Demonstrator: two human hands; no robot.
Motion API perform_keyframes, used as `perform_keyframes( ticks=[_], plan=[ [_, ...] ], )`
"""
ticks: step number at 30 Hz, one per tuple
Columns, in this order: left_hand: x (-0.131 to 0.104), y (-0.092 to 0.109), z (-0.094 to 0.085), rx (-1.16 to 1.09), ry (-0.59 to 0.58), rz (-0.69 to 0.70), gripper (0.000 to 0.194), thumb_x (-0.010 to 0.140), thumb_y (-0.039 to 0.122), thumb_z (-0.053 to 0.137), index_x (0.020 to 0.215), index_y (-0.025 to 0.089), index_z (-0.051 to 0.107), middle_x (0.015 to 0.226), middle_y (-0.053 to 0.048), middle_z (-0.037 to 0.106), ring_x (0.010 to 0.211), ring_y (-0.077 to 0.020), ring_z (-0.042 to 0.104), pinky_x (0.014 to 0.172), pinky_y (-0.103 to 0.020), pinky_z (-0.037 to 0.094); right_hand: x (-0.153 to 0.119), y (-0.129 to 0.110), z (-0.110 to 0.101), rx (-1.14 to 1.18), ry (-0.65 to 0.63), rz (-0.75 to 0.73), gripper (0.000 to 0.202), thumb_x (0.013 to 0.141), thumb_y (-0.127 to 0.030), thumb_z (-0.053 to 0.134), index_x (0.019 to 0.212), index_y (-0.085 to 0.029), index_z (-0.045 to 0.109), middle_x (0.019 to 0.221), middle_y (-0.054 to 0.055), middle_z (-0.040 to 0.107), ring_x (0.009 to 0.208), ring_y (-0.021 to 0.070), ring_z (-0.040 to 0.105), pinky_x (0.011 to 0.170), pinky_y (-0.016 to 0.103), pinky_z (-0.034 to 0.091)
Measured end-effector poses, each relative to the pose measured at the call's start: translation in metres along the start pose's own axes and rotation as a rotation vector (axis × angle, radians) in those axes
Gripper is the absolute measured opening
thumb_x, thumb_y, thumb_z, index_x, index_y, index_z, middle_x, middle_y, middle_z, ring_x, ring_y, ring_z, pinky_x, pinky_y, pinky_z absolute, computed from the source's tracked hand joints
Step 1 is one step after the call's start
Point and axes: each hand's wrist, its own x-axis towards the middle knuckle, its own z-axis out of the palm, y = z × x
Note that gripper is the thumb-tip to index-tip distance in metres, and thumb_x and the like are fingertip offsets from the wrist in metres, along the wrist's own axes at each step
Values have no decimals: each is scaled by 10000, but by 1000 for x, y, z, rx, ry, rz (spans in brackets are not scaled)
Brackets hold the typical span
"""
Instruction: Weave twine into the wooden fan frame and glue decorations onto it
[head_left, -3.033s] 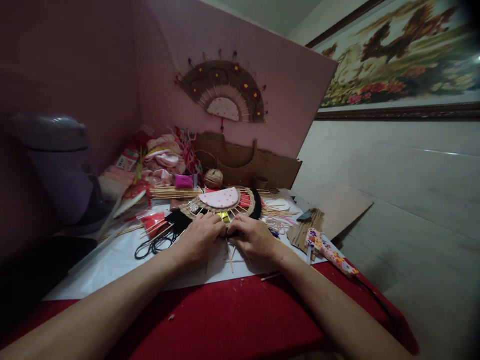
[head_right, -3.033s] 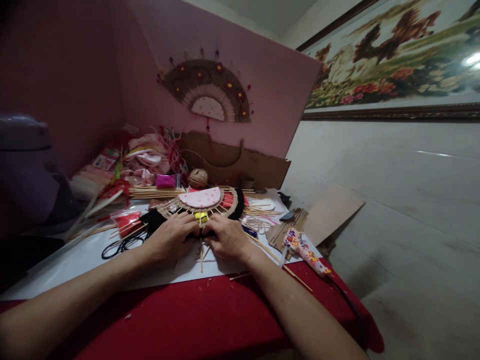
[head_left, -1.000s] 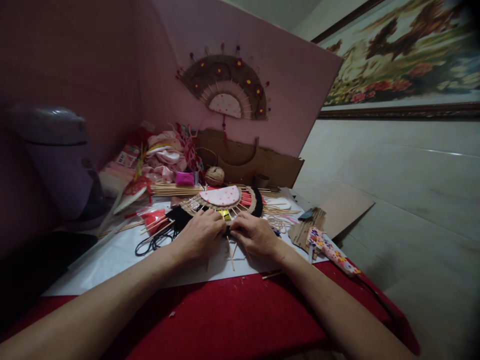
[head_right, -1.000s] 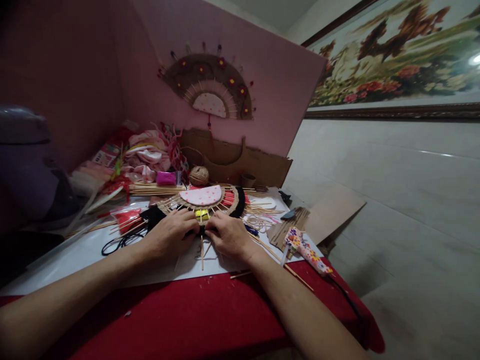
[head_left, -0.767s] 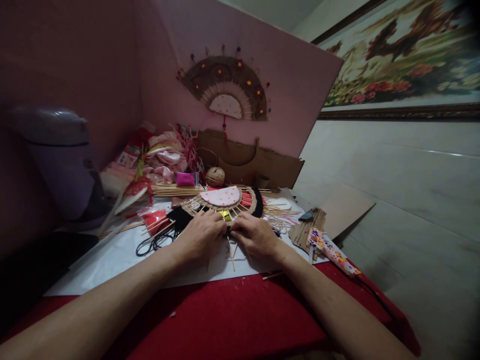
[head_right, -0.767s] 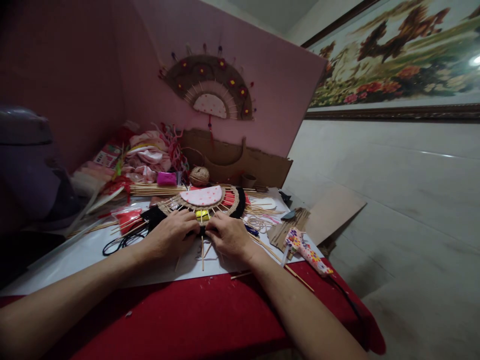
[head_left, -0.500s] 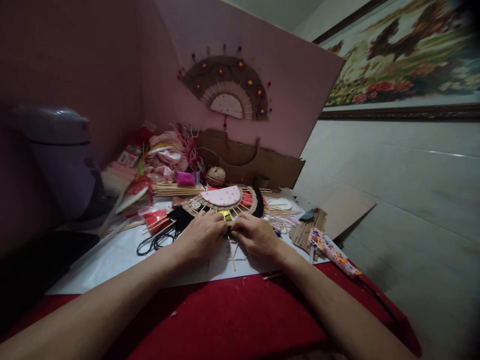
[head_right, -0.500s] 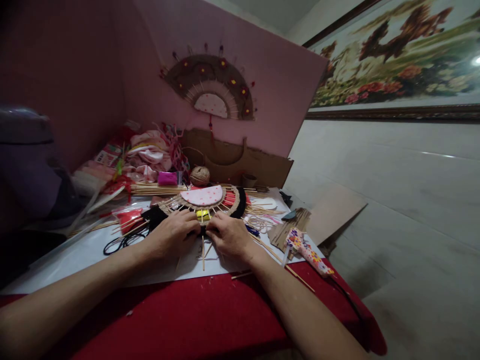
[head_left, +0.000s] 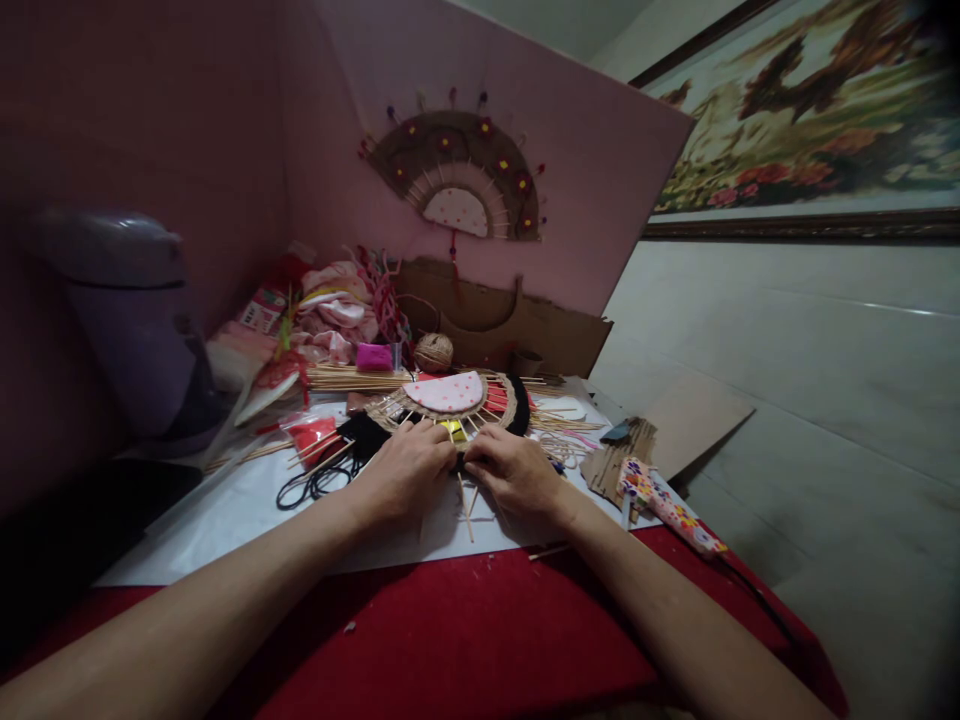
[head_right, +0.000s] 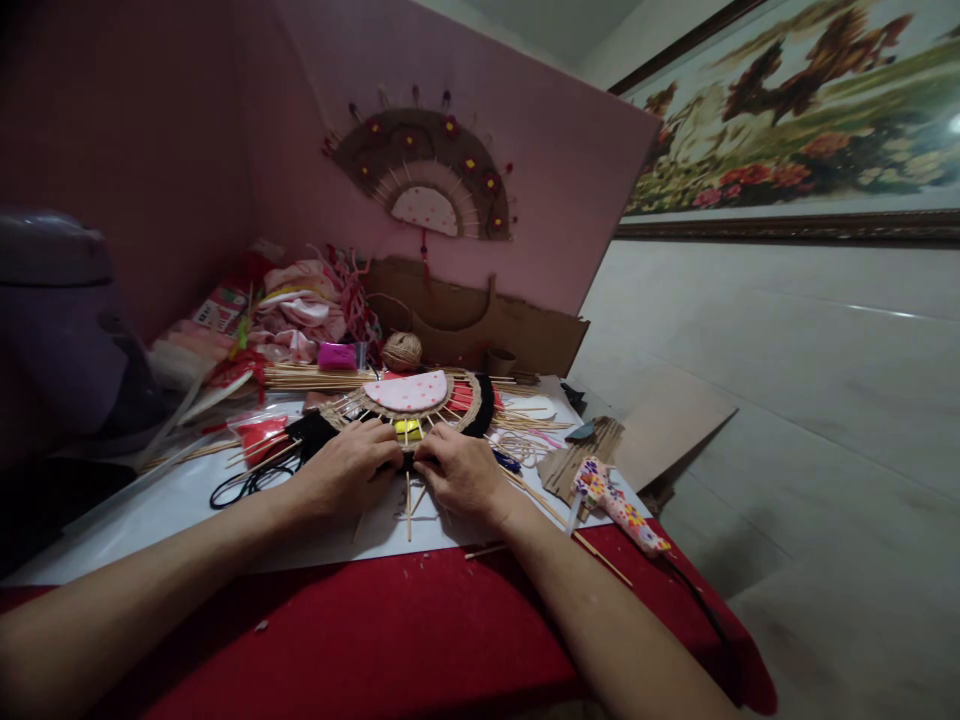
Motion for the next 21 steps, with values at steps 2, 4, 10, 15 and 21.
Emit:
perform_keyframes(
  ticks=[2, 4, 10, 15, 21],
  plan=[
    [0, 0, 0, -2, -1, 3, 147, 831, 153, 493, 782, 170, 630, 871, -55, 612, 833, -204, 521, 718, -347, 380, 0, 0, 0, 0, 1, -2, 41, 844, -185, 577, 842, -185, 618, 865, 21, 578, 768, 129, 550, 673, 244, 403],
    [0, 0, 1, -5, 3, 4, 141, 828, 151, 498, 783, 171, 630, 871, -52, 611, 833, -204, 521, 716, -346, 379, -1, 0, 0, 4, 0, -1, 39, 845, -186, 577, 840, -183, 616, 866, 23, 578, 770, 129, 550, 678, 244, 406],
    [0, 0, 0, -22, 11, 1, 140, 824, 144, 505, 770, 171, 631, 862, -53, 606, 821, -199, 519, 712, -342, 379, -1, -4, -1, -7, -7, -4, 30, 842, -188, 579, 845, -181, 608, 874, 23, 575, 764, 130, 549, 674, 244, 407],
    [0, 1, -2, -32, 13, 8, 152, 824, 135, 498, 787, 173, 640, 857, -57, 609, 819, -202, 521, 711, -345, 383, -2, -6, -2, -16, -23, -9, 31, 837, -179, 584, 860, -181, 606, 882, 25, 574, 771, 132, 553, 681, 245, 410],
    [0, 1, -2, -24, -7, -3, 134, 819, 143, 510, 797, 175, 638, 873, -56, 612, 831, -201, 523, 724, -345, 391, -2, -5, -2, -9, -20, -9, 36, 839, -175, 579, 865, -182, 601, 892, 25, 577, 779, 132, 552, 686, 250, 411]
  ],
)
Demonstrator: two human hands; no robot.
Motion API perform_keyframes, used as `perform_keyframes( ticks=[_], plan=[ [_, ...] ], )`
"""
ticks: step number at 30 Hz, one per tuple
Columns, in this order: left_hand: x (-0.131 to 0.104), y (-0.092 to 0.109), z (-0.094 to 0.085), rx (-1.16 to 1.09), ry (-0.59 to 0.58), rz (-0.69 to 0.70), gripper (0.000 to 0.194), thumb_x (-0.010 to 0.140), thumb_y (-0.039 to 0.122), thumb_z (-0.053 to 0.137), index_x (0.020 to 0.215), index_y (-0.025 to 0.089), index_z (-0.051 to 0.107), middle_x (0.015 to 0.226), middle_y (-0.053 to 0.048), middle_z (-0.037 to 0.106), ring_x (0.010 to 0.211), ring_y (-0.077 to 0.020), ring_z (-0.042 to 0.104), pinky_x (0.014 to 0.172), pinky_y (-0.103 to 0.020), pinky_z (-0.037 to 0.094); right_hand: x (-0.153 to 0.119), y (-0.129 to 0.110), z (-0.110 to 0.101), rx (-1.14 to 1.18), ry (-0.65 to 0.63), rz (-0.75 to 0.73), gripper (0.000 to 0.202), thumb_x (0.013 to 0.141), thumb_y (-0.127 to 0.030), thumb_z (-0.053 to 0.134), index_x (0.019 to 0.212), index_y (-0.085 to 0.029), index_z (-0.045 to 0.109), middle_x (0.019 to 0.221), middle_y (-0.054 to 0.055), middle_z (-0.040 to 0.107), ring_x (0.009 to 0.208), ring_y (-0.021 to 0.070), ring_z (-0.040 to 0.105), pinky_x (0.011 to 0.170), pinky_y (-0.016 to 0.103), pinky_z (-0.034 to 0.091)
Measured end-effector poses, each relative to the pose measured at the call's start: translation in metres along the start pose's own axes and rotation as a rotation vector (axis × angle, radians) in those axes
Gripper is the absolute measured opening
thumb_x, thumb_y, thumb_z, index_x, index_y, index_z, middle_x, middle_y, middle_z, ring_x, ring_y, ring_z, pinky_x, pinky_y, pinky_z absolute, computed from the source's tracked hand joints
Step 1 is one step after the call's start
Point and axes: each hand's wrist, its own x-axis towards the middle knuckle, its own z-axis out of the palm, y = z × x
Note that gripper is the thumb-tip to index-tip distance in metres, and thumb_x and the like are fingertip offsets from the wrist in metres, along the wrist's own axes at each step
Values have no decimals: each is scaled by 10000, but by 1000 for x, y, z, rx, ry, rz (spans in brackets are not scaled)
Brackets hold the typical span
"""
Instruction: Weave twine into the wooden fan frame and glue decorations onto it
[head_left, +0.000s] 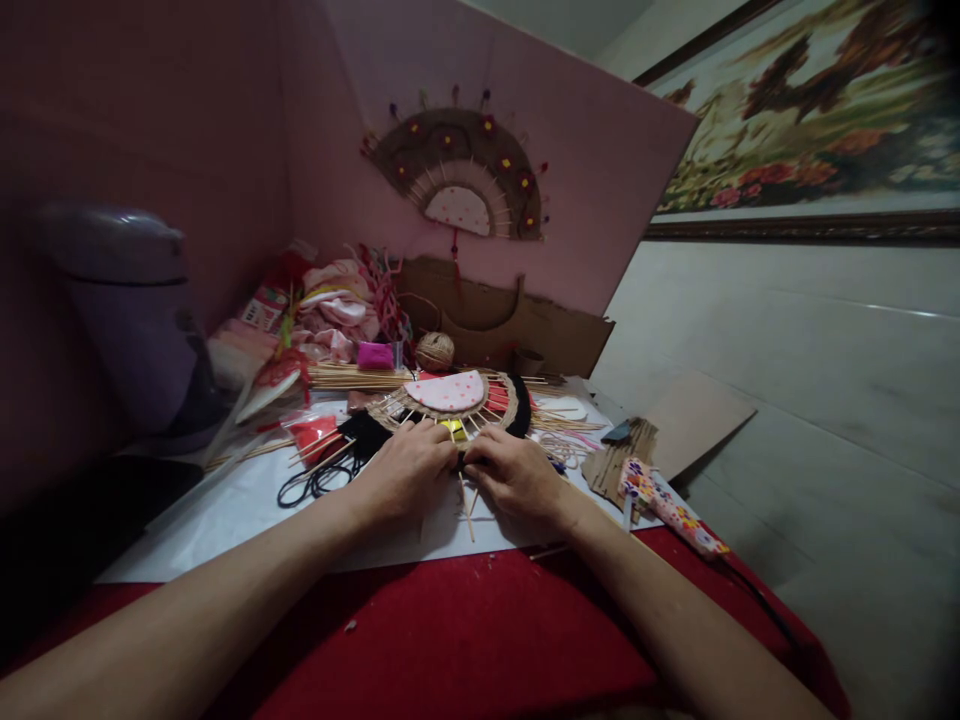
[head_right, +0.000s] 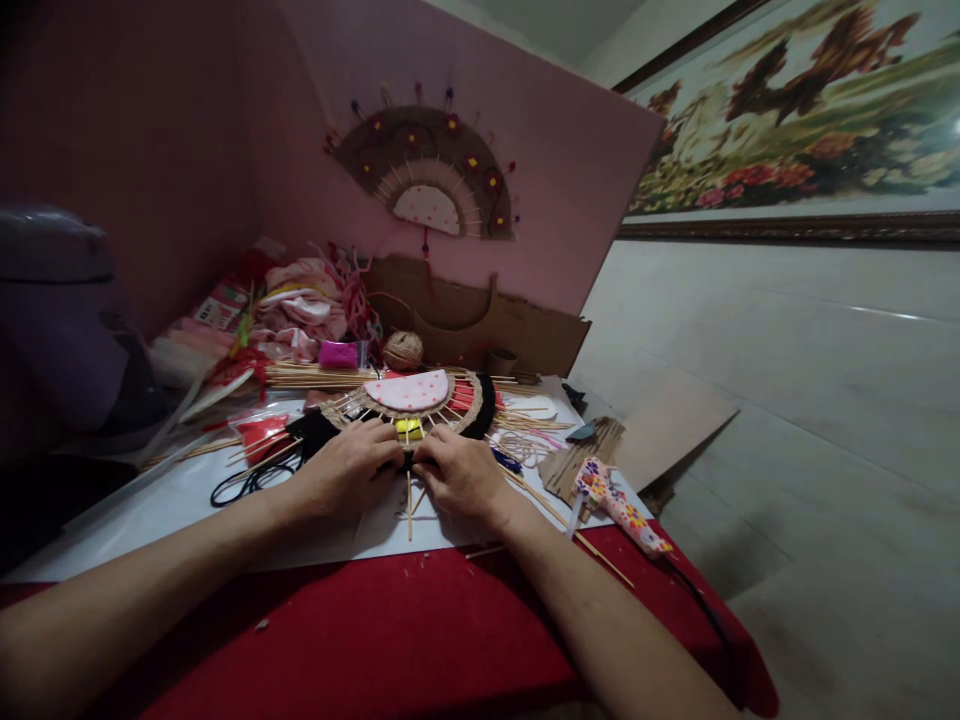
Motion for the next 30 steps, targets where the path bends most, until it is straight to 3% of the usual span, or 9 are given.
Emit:
perform_keyframes(
  ticks=[30],
  plan=[
    [-1, -1, 1, -9, 8, 11, 135, 830, 145, 496, 813, 177, 626, 889, -57, 607, 832, -196, 518, 724, -342, 390, 0, 1, 1, 8, 1, 4, 36, 838, -180, 579, 864, -184, 604, 887, 23, 576, 783, 132, 546, 688, 251, 406]
  ],
)
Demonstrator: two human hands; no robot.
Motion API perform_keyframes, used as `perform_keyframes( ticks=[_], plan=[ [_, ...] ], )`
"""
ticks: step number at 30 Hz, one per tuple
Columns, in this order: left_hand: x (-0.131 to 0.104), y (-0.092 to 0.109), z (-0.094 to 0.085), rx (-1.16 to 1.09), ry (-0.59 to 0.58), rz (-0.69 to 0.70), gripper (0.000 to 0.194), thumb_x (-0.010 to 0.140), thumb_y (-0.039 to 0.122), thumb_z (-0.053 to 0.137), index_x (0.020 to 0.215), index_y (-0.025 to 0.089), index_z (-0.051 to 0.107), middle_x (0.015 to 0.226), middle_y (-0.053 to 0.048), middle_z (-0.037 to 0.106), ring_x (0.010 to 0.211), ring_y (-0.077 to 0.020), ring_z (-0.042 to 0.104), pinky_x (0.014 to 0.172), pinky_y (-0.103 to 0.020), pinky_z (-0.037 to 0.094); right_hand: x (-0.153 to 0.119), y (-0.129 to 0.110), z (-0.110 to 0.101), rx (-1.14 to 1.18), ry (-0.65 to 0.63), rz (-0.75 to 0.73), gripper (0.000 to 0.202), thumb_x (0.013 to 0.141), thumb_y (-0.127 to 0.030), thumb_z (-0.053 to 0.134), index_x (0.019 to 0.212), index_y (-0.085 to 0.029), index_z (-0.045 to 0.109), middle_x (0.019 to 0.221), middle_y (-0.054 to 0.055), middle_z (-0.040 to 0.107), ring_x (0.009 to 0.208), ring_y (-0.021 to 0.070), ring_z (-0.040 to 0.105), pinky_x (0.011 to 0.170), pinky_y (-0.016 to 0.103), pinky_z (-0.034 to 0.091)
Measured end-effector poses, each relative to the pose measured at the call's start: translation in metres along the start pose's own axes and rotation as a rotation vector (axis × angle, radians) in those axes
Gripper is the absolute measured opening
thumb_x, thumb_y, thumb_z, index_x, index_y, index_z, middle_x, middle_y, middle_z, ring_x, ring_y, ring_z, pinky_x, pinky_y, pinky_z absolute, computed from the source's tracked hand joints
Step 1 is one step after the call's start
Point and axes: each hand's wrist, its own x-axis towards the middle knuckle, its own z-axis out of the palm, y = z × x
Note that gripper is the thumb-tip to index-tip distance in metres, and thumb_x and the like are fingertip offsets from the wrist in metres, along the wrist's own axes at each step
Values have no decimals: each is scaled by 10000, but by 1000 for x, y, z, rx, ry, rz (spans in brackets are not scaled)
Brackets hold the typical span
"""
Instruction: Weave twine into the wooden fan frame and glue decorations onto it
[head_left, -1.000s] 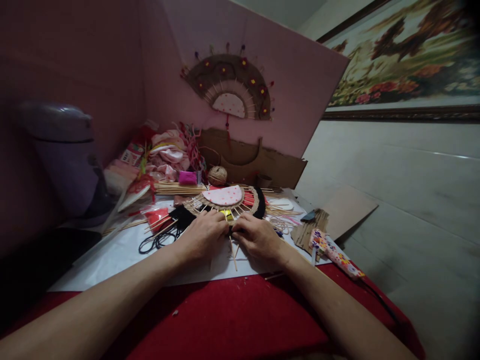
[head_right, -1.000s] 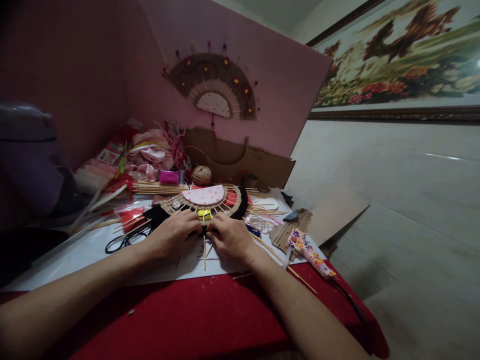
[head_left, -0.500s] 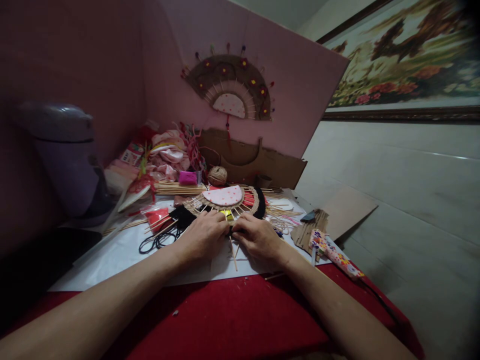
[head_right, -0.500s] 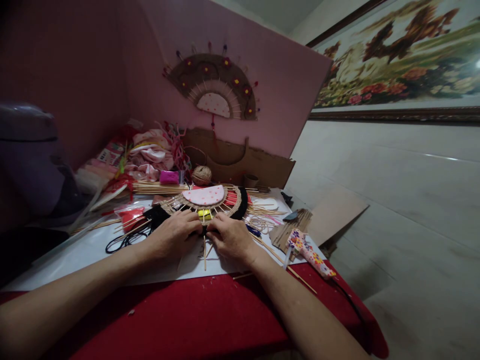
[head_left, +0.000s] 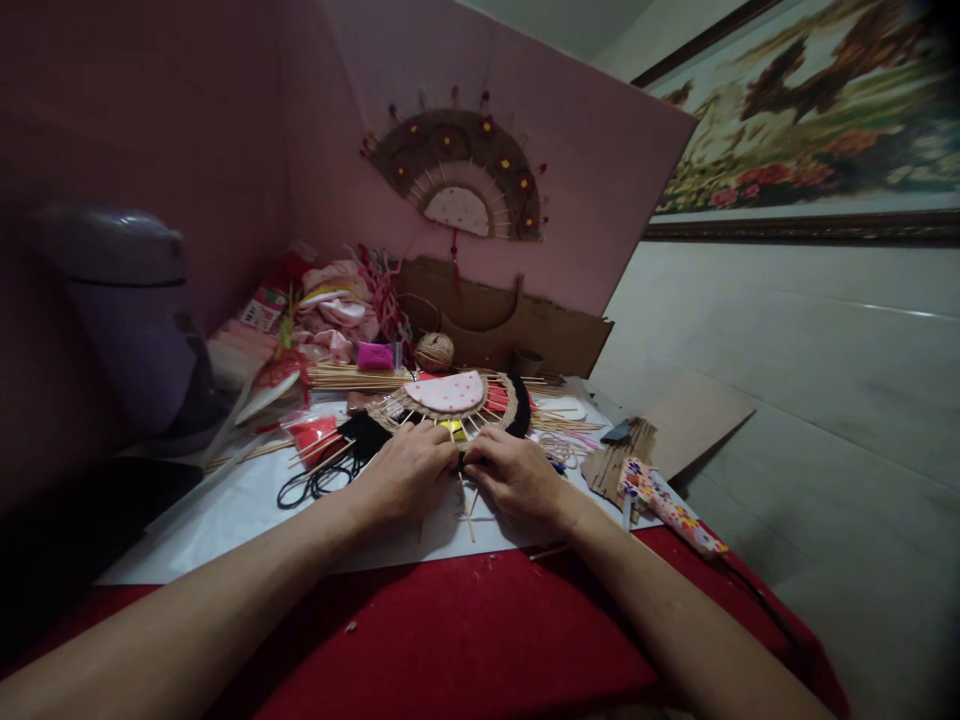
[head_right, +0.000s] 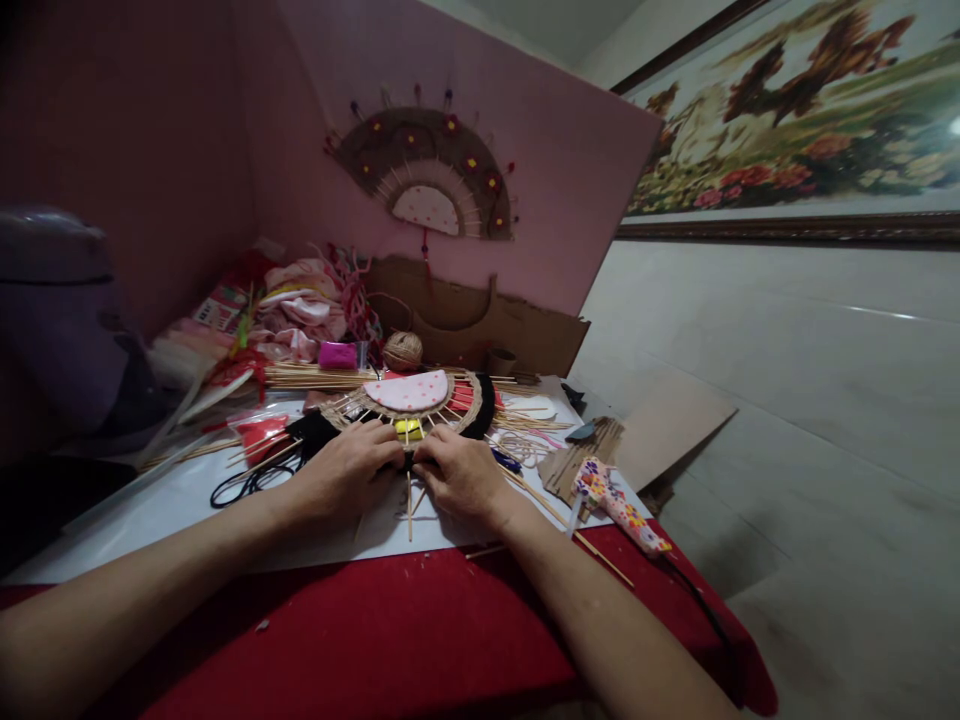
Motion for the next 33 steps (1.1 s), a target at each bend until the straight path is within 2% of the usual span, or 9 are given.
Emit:
perform_keyframes(
  ticks=[9, 23, 29, 33],
  plan=[
    [1, 3, -4, 6, -30, -16, 144, 837, 159, 488, 804, 167, 629, 878, -68, 612, 848, -204, 523, 754, -358, 390, 1, -1, -1, 7, -3, 5, 37, 845, -182, 573, 855, -187, 608, 875, 21, 576, 776, 131, 540, 682, 251, 406],
    [0, 0, 0, -18, 8, -3, 137, 816, 142, 483, 798, 171, 616, 867, -65, 607, 826, -200, 523, 737, -343, 381, 2, 2, 1, 35, 18, 16, 57, 829, -158, 582, 861, -194, 612, 874, 23, 587, 813, 142, 553, 723, 256, 423],
    [-1, -2, 2, -71, 51, -25, 141, 789, 126, 495, 863, 176, 604, 885, -58, 610, 838, -203, 526, 749, -349, 387, 1, 3, 2, 47, 47, 12, 104, 822, -120, 561, 850, -199, 622, 872, 19, 592, 795, 135, 554, 707, 245, 416],
    [0, 0, -2, -48, 0, 4, 187, 803, 144, 514, 883, 227, 662, 851, -42, 602, 815, -198, 519, 727, -342, 375, 0, 2, 2, 59, 27, 7, 149, 803, -120, 576, 874, -226, 653, 888, 10, 587, 778, 129, 552, 689, 234, 412]
  ],
)
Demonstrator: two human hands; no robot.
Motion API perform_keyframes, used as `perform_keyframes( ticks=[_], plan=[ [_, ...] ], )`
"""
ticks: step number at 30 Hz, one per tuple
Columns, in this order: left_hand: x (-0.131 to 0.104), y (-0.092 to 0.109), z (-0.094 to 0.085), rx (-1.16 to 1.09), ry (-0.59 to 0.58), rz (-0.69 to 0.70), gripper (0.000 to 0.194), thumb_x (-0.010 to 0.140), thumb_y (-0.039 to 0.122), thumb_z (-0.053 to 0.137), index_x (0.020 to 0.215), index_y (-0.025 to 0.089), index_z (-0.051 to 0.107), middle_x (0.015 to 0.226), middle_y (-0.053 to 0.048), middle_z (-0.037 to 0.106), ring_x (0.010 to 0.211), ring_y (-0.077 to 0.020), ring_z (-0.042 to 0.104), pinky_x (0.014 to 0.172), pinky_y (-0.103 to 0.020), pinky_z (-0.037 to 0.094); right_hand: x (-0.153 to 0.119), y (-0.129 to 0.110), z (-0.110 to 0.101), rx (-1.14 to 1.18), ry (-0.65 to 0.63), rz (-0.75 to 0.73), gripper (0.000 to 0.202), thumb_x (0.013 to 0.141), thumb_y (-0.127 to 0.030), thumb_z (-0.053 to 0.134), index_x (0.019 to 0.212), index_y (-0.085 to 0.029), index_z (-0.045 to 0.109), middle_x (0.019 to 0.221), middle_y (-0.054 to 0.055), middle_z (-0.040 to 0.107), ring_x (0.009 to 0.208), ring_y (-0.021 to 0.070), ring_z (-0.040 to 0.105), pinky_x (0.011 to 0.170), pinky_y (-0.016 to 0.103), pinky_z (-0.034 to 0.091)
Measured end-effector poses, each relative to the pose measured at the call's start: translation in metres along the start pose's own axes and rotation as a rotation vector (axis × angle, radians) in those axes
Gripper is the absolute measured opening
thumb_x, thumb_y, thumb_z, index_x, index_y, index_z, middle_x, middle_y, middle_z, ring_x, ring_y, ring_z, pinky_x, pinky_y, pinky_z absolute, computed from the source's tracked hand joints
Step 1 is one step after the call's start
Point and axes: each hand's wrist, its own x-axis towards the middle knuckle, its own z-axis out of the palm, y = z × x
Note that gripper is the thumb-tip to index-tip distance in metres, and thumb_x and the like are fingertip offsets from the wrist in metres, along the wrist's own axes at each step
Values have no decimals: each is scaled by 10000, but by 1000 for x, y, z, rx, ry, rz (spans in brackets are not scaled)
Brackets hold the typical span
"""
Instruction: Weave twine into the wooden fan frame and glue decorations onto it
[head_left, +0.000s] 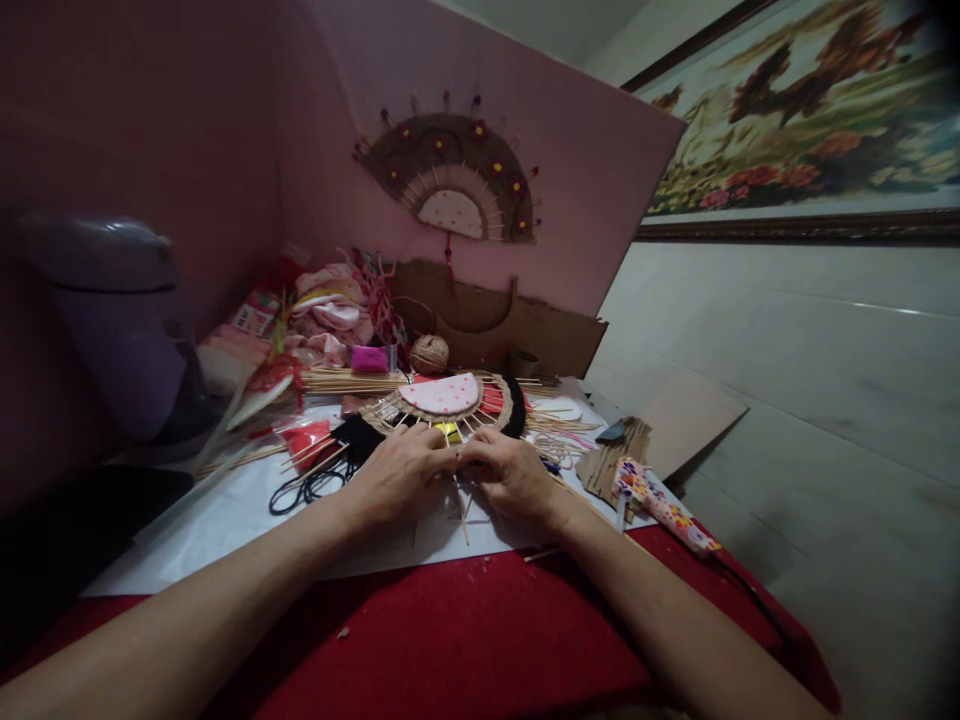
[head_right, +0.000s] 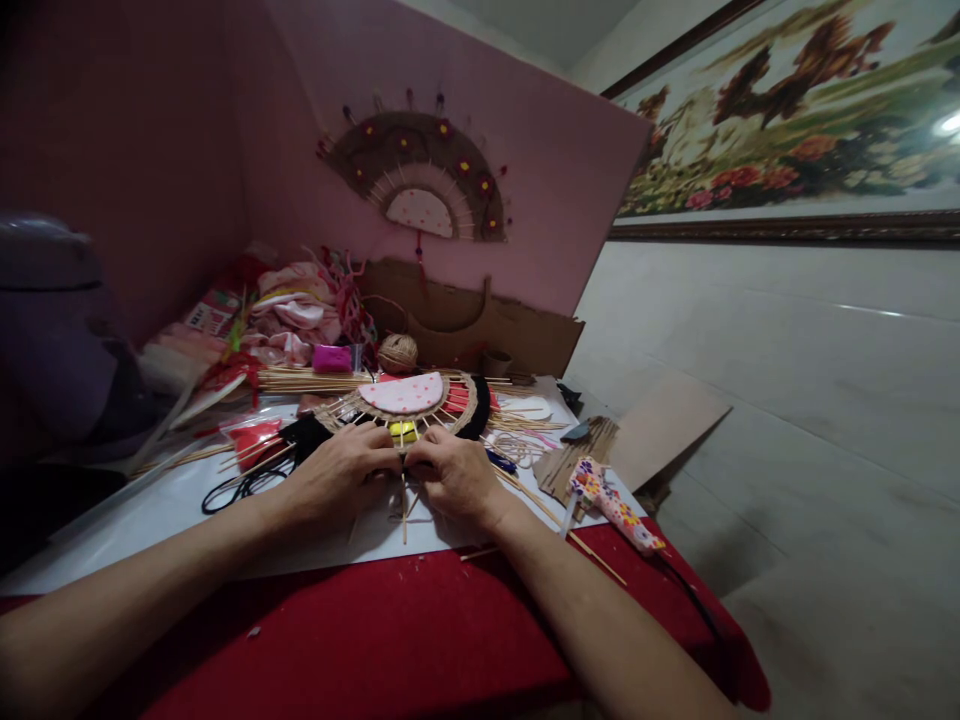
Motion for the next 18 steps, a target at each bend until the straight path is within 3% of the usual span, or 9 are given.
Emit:
perform_keyframes(
  ticks=[4, 9, 18],
  plan=[
    [1, 0, -2, -10, -28, 10, 202, 798, 127, 509, 744, 217, 681, 851, -49, 613, 842, -205, 531, 743, -350, 380, 0, -1, -1, -5, -12, 4, 145, 784, -117, 591, 845, -228, 661, 890, 8, 583, 768, 126, 549, 683, 230, 412],
    [1, -2, 2, -74, 46, -37, 219, 759, 69, 500, 849, 191, 658, 876, -46, 631, 846, -194, 545, 768, -342, 404, 0, 1, -1, -8, -15, -14, 157, 775, -105, 590, 836, -229, 666, 892, 9, 575, 764, 124, 546, 677, 229, 412],
    [1, 1, 0, -3, 0, -27, 114, 788, 150, 548, 789, 191, 654, 885, -48, 632, 884, -211, 537, 782, -361, 399, 0, 1, -1, -1, 9, -19, 168, 749, -84, 609, 821, -220, 675, 882, 6, 582, 760, 121, 549, 670, 220, 414]
  ],
)
